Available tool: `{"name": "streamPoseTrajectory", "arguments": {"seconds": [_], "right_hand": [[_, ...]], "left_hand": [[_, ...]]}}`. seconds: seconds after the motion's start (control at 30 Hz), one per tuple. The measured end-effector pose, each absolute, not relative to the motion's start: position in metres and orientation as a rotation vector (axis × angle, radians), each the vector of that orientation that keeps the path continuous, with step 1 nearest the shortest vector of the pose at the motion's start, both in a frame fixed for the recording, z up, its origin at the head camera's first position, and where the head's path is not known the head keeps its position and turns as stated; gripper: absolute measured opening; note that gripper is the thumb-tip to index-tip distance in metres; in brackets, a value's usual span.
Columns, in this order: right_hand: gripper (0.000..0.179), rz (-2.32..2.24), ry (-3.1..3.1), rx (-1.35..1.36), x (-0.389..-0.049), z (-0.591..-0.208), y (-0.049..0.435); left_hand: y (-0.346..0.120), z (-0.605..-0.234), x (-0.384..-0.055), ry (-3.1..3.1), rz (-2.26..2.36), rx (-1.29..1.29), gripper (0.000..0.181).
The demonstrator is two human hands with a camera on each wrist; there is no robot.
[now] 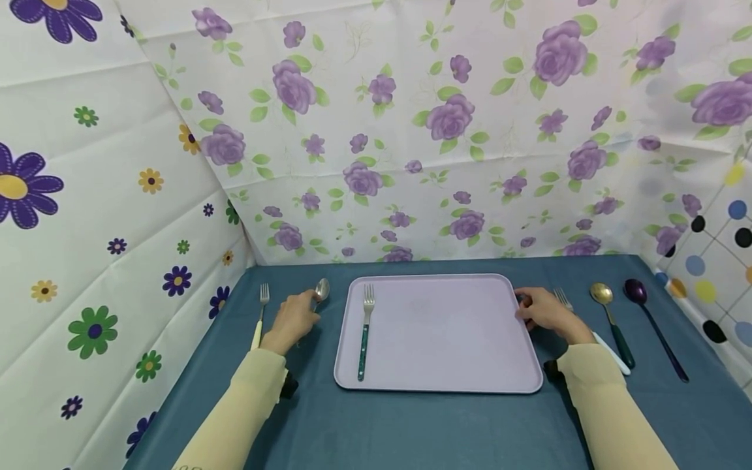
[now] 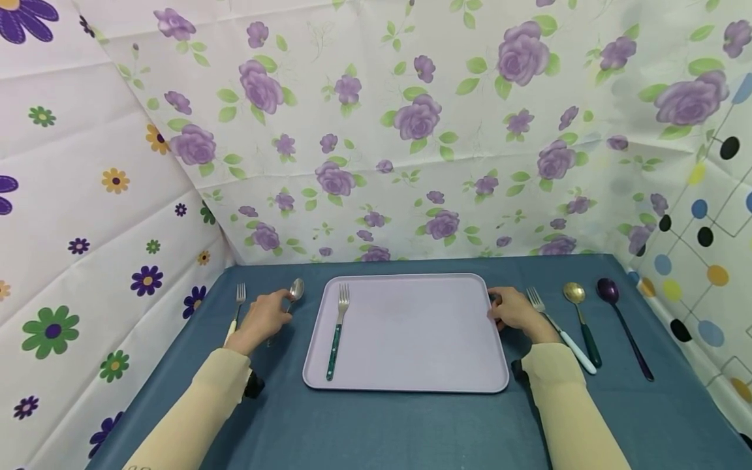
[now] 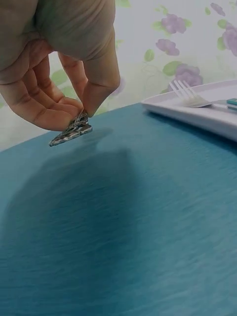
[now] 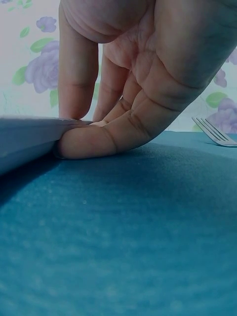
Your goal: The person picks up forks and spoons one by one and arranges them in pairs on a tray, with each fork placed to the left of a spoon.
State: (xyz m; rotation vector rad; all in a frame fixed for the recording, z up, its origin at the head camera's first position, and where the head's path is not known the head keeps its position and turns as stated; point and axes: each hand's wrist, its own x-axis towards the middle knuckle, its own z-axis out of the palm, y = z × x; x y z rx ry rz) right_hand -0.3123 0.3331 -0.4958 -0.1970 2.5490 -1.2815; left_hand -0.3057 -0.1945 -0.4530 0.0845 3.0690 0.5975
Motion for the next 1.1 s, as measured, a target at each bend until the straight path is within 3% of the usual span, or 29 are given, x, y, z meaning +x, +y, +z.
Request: {"name": "streamPoseTrajectory", "arguments": {"seconds": [1.1], "right_hand": [[0.064,-1.252,2.521,-0.217,-0.313,-0.492,0.335]], "left_hand": [[-0.136,-0.438,-0.294,2.994,0.612,0.149,0.037]]}}
